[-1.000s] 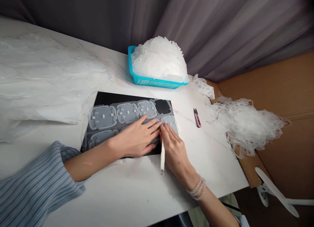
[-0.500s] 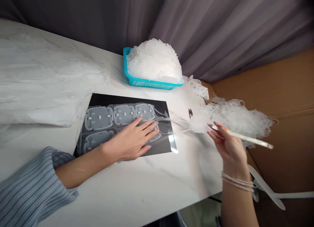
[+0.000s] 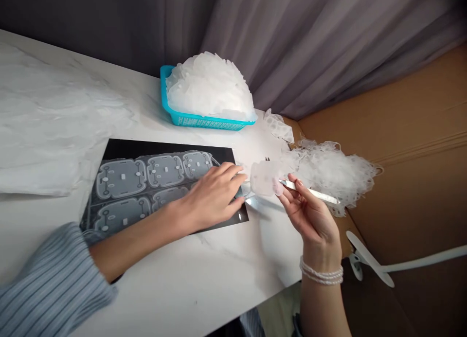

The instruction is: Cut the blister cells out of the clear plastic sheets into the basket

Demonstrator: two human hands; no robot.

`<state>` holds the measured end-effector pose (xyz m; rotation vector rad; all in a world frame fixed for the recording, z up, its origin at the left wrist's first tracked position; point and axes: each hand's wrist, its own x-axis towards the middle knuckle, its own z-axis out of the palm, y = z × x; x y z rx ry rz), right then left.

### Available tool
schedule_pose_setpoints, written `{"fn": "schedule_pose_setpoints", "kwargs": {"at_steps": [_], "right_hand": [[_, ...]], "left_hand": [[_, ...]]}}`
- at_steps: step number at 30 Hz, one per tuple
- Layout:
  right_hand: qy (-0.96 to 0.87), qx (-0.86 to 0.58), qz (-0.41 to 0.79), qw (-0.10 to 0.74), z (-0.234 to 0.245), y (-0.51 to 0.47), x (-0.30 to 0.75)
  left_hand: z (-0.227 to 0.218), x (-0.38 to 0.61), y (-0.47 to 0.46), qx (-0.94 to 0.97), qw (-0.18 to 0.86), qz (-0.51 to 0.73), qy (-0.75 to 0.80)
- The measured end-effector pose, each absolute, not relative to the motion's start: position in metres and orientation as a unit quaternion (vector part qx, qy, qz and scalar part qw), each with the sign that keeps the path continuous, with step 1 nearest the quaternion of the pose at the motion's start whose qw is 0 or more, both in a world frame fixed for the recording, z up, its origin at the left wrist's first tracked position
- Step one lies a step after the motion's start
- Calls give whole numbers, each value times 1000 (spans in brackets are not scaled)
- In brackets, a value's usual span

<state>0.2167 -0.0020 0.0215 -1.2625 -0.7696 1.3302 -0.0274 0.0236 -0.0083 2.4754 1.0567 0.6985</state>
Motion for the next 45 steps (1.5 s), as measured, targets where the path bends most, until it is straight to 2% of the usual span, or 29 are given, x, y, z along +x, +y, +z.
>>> {"fn": "schedule_pose_setpoints", "kwargs": {"at_steps": [4, 13, 17, 20, 23, 26, 28, 30, 32, 34, 40, 45], "right_hand": [[-339, -538, 557, 535, 26, -3, 214], [-107, -515, 621, 580, 12, -1, 225], [-25, -553, 537, 636, 2, 4, 261], [-43, -573, 460, 677, 1, 0, 291], [-86, -562, 473, 673, 6, -8, 292], [-161, -508, 559, 635, 17, -11, 264], [-214, -465, 616, 599, 26, -9, 241], [-248, -437, 649, 572, 36, -7, 223], [-266, -415, 666, 560, 45, -4, 211], [-278, -401, 675, 554, 52, -2, 205], [-313, -401, 680, 529, 64, 4, 196], [-342, -383, 690, 510, 69, 3, 193]], "left_hand": [[-15, -2, 37, 846, 265, 292, 360], [-29, 0, 38, 831, 256, 336, 362], [-37, -9, 40, 844, 222, 322, 367], [-42, -19, 41, 841, 204, 311, 393], [-31, -21, 39, 822, 211, 315, 426], [-3, -17, 31, 735, 329, 343, 484], [17, -15, 25, 618, 520, 342, 480], [32, -16, 22, 469, 712, 329, 407], [42, -21, 21, 352, 812, 327, 331], [51, -26, 22, 306, 833, 344, 307], [76, -40, 16, 324, 800, 355, 358], [78, -41, 14, 330, 797, 349, 366]]}}
